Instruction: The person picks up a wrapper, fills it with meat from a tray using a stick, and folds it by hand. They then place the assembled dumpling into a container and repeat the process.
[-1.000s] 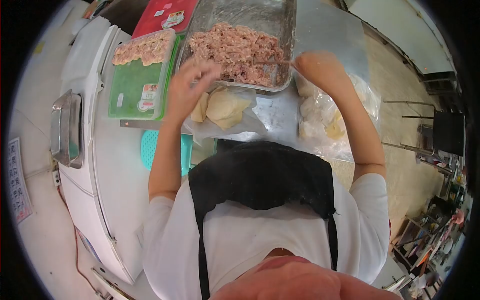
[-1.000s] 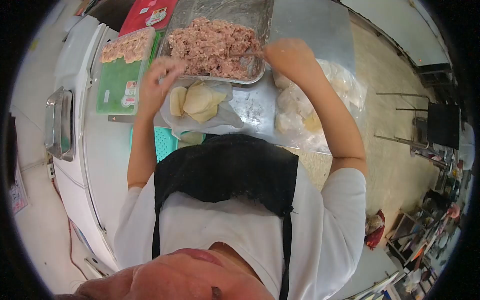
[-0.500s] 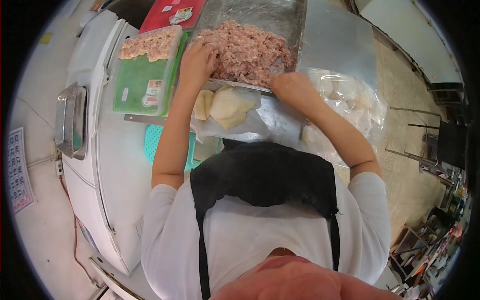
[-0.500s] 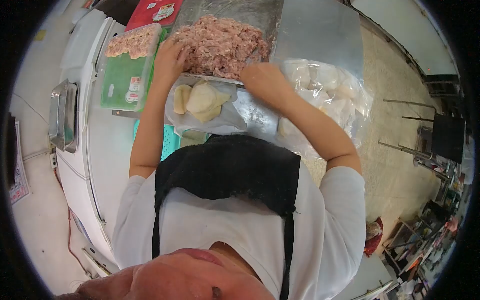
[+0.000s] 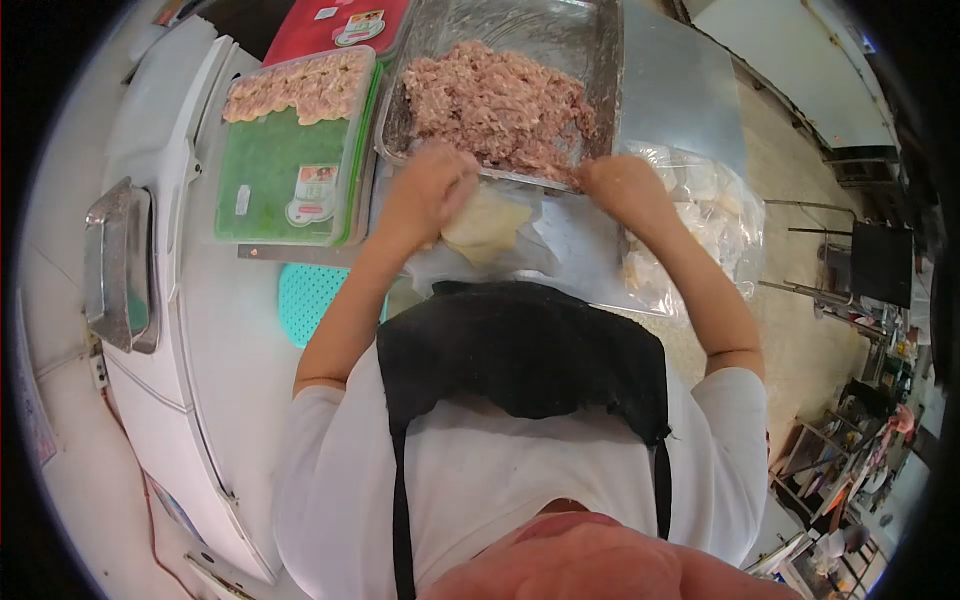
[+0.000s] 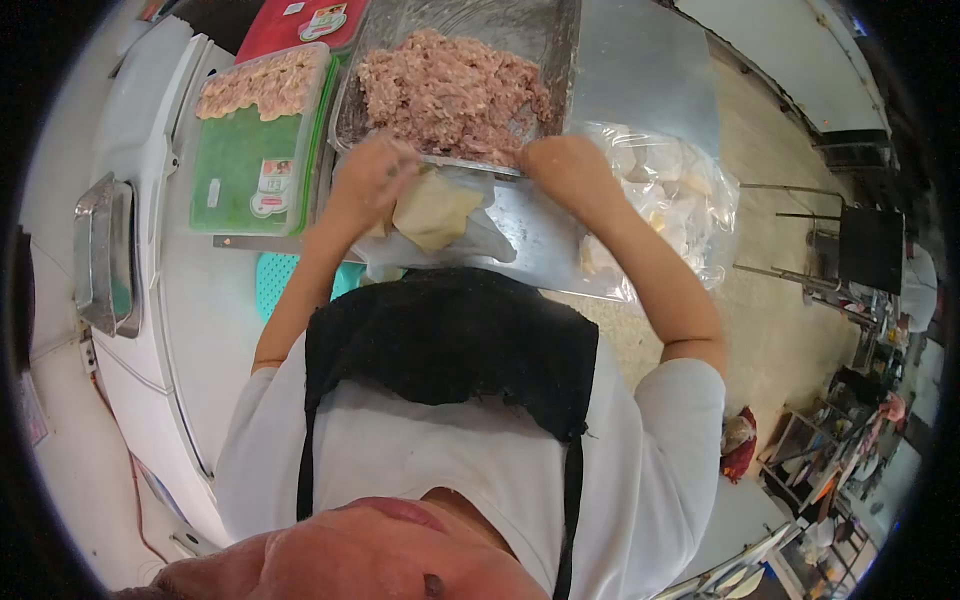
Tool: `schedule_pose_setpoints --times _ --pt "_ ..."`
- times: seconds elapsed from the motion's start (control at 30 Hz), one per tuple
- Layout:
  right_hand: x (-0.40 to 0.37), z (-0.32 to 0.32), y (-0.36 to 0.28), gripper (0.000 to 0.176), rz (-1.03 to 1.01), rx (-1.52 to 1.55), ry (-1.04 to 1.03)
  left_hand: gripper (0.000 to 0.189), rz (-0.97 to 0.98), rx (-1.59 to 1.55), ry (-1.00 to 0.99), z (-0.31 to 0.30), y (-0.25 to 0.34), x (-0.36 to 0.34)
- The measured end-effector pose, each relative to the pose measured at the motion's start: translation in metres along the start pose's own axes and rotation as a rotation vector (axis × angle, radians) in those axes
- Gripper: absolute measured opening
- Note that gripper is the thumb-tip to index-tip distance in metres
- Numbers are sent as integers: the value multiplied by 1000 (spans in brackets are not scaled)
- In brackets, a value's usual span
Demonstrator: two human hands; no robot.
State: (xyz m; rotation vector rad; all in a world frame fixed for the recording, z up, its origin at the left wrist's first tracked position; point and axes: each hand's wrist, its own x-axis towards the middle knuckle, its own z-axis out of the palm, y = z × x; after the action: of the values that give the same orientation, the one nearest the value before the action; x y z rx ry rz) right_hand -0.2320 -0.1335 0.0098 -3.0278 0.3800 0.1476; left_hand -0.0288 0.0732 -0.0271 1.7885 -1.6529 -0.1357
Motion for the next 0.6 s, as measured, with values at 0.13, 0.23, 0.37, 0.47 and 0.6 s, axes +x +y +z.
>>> schedule_pose_setpoints --times 0.13,0.23,0.37,0.47,0.6 --pt "8 13 -23 18 67 11 -2 25 63 -153 -140 31 -7 -35" --pt "22 11 -29 17 90 74 -1 24 67 -217 -123 32 -12 -35" --pt "51 -13 -39 15 1 -127 142 17 60 -281 -74 39 -25 -39" --pt "71 -7 -57 15 -100 -211 138 12 -170 -417 -47 29 -18 -39" --pt "76 14 -69 16 -110 -37 95 13 -612 -1254 198 19 -12 -41"
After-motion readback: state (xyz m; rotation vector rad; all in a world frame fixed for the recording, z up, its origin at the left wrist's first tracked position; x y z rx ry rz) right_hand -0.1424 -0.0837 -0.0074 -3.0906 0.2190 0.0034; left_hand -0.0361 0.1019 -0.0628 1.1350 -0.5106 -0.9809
